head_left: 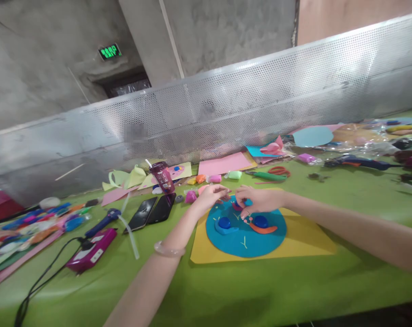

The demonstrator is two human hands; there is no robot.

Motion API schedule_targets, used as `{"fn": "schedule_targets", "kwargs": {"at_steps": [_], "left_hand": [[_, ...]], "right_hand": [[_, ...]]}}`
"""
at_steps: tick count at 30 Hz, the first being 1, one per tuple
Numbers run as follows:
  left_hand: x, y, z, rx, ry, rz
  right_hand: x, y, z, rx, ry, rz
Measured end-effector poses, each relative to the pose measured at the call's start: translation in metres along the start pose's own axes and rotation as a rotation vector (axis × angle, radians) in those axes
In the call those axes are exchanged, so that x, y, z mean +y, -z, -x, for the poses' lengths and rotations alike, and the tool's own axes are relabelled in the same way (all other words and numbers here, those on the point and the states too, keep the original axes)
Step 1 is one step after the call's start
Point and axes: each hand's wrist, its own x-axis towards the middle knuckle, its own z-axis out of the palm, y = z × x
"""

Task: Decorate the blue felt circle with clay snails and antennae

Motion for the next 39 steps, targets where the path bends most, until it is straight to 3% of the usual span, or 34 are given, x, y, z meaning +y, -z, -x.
{"fn": "schedule_targets", "kwargs": {"at_steps": [4, 9, 14, 19, 23, 39], "left_hand": [[-0.0017, 0.0005, -0.0008, -0.003, -0.013, -0.013], [-0.0015, 0.0001, -0.0005, -0.003, -0.003, -0.007], [0.0004, -0.0009, 0.0009, 0.003, -0.003, -0.008], [0.0002, -0.0004, 0.0005, -0.003, 0.005, -0.006], [-0.0002, -0.0002, 0.0, -0.006, 0.011, -0.018], [0.0015, -0.0009, 0.0008, 0.001, 0.024, -0.002]], "right_hand": [[0.0001, -0.0033, -0.0011, -0.044, 0.002, 0.018], [-0.001, -0.0026, -0.0011, 0.011, -0.026, 0.012], [-0.0004, -0.0038, -0.0014, -0.032, -0.006, 0.044], [0.0022, -0.006, -0.002, 0.02, 0.012, 0.048], [0.003, -0.0061, -0.0026, -0.024, 0.003, 0.06], [0.0006, -0.0044, -0.0014, 0.008, -0.003, 0.081]]}}
